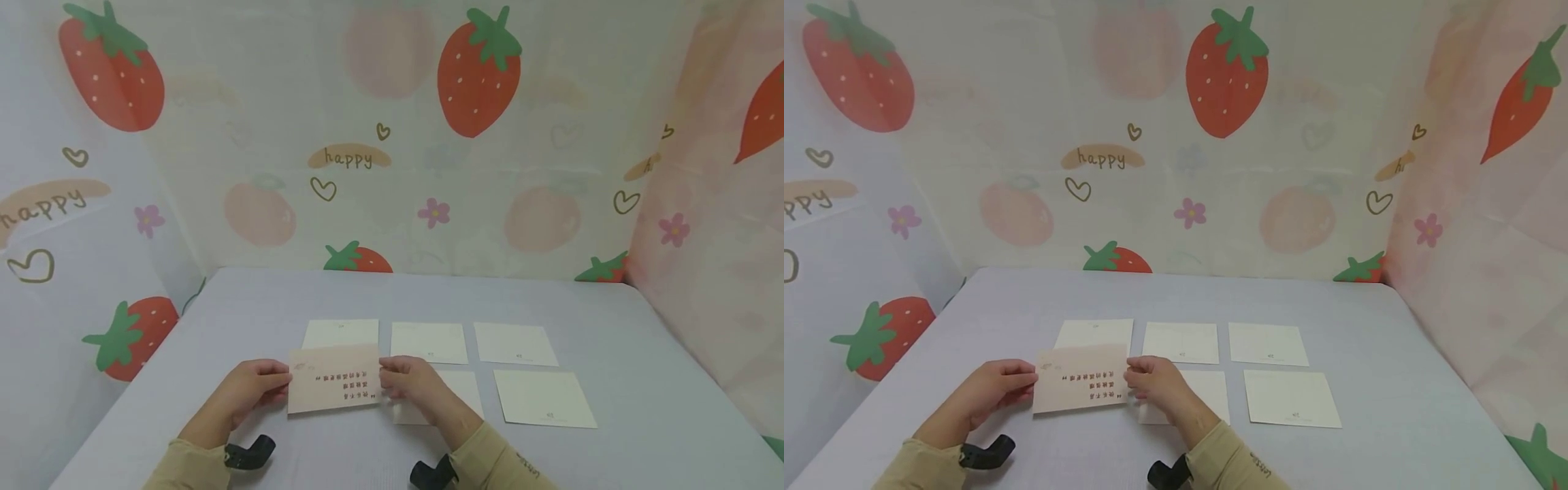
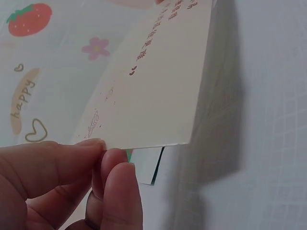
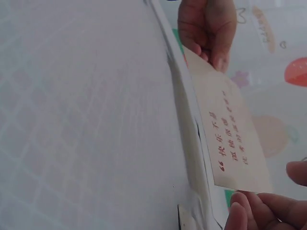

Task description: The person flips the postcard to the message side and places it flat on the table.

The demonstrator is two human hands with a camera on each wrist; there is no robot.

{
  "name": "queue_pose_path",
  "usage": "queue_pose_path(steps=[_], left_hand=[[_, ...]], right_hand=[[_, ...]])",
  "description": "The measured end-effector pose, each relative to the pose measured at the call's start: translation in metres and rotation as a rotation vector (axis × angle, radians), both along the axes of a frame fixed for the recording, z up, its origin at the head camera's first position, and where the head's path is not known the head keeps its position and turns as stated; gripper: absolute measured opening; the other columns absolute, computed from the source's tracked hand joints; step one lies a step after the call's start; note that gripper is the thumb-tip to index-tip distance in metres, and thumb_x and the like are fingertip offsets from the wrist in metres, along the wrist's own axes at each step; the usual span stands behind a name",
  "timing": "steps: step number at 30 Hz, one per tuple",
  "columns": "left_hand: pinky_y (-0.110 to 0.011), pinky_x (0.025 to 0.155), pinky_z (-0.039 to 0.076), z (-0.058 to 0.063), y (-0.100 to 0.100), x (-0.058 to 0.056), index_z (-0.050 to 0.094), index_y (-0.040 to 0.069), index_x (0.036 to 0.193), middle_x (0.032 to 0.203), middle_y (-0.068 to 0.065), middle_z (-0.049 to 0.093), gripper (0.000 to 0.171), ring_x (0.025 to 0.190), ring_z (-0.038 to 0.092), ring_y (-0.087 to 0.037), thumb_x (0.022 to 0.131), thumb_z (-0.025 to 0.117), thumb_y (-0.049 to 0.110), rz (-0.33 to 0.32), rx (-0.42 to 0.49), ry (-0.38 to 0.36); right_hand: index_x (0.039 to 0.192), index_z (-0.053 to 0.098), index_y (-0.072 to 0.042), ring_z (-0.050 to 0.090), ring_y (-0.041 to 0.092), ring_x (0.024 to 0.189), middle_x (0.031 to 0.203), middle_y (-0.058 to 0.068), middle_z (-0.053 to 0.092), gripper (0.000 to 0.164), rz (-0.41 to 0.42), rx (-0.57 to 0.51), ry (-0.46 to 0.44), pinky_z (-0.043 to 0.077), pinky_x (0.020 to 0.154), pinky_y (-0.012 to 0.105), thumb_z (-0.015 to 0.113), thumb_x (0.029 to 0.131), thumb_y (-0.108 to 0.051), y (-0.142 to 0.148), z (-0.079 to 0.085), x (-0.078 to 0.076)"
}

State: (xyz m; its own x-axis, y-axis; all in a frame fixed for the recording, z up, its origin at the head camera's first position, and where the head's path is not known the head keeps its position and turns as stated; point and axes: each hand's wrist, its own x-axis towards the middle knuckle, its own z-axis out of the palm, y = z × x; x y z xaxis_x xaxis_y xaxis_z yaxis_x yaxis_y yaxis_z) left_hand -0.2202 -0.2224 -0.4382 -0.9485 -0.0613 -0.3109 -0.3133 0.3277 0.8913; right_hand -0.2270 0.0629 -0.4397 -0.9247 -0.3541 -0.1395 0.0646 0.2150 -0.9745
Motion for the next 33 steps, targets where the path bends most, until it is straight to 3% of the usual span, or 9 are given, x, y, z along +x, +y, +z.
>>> queue_pose_path(steps=[10,16,25,33], left_hand=[[-0.029,0.068,0.053,0.003,0.002,0.0,0.062,-0.001,0.096,0.086,-0.006,0.062,0.014,0.074,0.06,-0.014,0.086,0.061,0.009,-0.002,0.033,0.002],[-0.028,0.067,0.053,0.003,0.001,0.0,0.063,-0.002,0.096,0.084,-0.005,0.063,0.016,0.074,0.06,-0.013,0.085,0.061,0.01,-0.011,0.053,0.0],[-0.029,0.067,0.054,0.004,-0.004,0.001,0.062,-0.004,0.102,0.083,-0.007,0.065,0.021,0.073,0.063,-0.014,0.087,0.059,0.01,-0.013,0.093,-0.034],[-0.029,0.069,0.054,0.004,-0.008,0.003,0.06,-0.006,0.1,0.085,-0.008,0.066,0.019,0.076,0.064,-0.015,0.085,0.061,0.007,-0.085,0.16,-0.022]], right_hand=[[0.097,0.064,-0.002,0.062,0.016,0.076,0.086,0.006,0.066,0.013,-0.083,0.079,0.072,0.053,0.066,0.03,0.062,0.084,-0.006,-0.003,-0.002,-0.005],[0.087,0.064,-0.003,0.06,0.014,0.072,0.08,0.004,0.064,0.005,-0.095,0.09,0.07,0.053,0.065,0.03,0.063,0.083,-0.005,-0.005,-0.002,-0.006],[0.086,0.066,0.0,0.059,0.011,0.066,0.076,0.003,0.062,0.008,-0.083,0.06,0.056,0.054,0.065,0.029,0.064,0.082,-0.006,-0.003,-0.001,-0.006],[0.089,0.065,0.006,0.063,0.013,0.063,0.071,0.007,0.066,0.011,-0.032,-0.053,0.011,0.055,0.064,0.032,0.062,0.083,-0.004,-0.001,-0.001,-0.007]])
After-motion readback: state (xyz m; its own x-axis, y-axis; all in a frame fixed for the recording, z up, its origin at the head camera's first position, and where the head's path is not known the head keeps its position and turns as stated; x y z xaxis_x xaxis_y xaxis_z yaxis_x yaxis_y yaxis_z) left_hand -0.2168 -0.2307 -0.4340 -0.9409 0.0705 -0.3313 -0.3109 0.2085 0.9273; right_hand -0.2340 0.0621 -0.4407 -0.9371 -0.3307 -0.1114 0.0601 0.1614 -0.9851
